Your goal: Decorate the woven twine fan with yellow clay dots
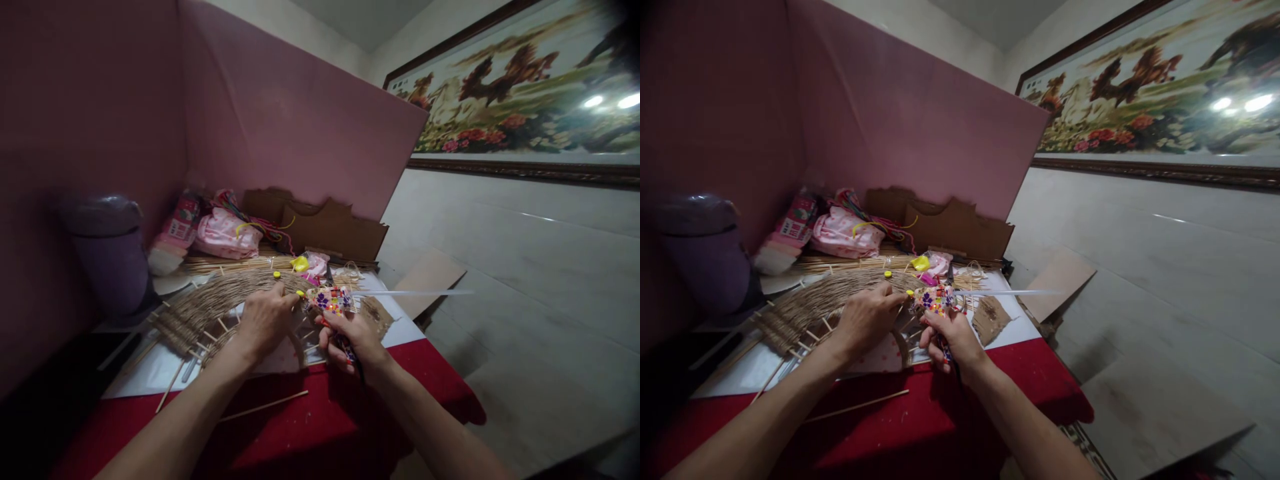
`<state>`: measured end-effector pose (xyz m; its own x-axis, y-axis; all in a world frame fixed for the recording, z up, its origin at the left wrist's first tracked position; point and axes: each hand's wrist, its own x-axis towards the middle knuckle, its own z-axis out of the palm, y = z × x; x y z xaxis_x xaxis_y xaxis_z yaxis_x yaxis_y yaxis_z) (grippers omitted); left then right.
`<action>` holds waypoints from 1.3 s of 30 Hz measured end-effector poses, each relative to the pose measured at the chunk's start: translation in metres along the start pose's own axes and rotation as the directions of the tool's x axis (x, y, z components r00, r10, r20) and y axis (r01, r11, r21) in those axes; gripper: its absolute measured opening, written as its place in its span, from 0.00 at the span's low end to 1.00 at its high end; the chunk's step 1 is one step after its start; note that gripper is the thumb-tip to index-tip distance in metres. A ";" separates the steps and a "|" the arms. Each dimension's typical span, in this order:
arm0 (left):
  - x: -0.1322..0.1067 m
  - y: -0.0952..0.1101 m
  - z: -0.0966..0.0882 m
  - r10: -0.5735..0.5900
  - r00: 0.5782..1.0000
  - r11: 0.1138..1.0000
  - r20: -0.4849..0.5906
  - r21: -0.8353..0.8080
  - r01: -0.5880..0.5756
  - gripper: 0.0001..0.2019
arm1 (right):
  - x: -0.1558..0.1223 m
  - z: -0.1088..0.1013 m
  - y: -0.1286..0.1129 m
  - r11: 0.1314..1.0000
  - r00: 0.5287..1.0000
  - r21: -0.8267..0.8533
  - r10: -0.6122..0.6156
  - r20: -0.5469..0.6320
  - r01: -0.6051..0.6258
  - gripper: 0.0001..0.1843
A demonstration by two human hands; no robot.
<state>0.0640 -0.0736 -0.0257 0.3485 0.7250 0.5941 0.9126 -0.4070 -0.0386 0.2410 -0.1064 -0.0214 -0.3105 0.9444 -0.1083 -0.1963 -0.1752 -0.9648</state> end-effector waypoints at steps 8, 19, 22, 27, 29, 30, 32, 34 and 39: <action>0.001 0.002 -0.006 -0.019 0.997 1.000 0.077 -0.010 0.020 0.13 | 0.002 0.005 -0.003 0.998 0.999 -0.047 0.032 -0.030 -0.034 0.21; 0.001 0.001 -0.005 -0.143 0.988 0.988 0.053 -0.050 0.146 0.13 | 0.003 0.012 -0.007 0.998 0.998 -0.053 0.019 -0.059 -0.022 0.20; 0.001 0.002 -0.004 -0.180 0.982 0.982 0.049 -0.040 0.182 0.13 | 0.004 0.013 -0.005 0.998 0.998 -0.061 0.009 -0.067 -0.013 0.21; 0.001 0.004 -0.006 -0.272 0.961 0.951 0.056 -0.135 0.277 0.12 | 0.006 0.016 -0.002 0.997 0.997 -0.081 -0.020 -0.077 0.014 0.22; 0.002 0.004 -0.008 -0.327 0.943 0.923 0.061 -0.191 0.333 0.13 | 0.006 0.018 -0.002 0.996 0.996 -0.091 -0.021 -0.084 0.013 0.21; 0.002 0.005 -0.008 -0.354 0.933 0.907 0.066 -0.220 0.360 0.13 | 0.006 0.019 -0.002 0.995 0.996 -0.100 -0.022 -0.088 0.013 0.21; 0.002 0.005 -0.009 -0.400 0.913 0.872 0.084 -0.273 0.407 0.13 | 0.006 0.022 -0.003 0.993 0.995 -0.121 -0.020 -0.099 0.008 0.21; 0.002 0.006 -0.010 -0.437 0.893 0.840 0.106 -0.307 0.447 0.13 | 0.006 0.023 -0.003 0.990 0.994 -0.138 -0.020 -0.108 0.005 0.21; 0.002 0.007 -0.010 -0.484 0.867 0.804 0.119 -0.331 0.494 0.13 | 0.008 0.023 -0.001 0.987 0.992 -0.161 -0.020 -0.128 -0.001 0.21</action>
<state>0.0687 -0.0808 -0.0164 -0.1142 0.8917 0.4380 0.8348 -0.1528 0.5289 0.2170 -0.1047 -0.0153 -0.1850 0.9756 -0.1186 -0.0441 -0.1288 -0.9907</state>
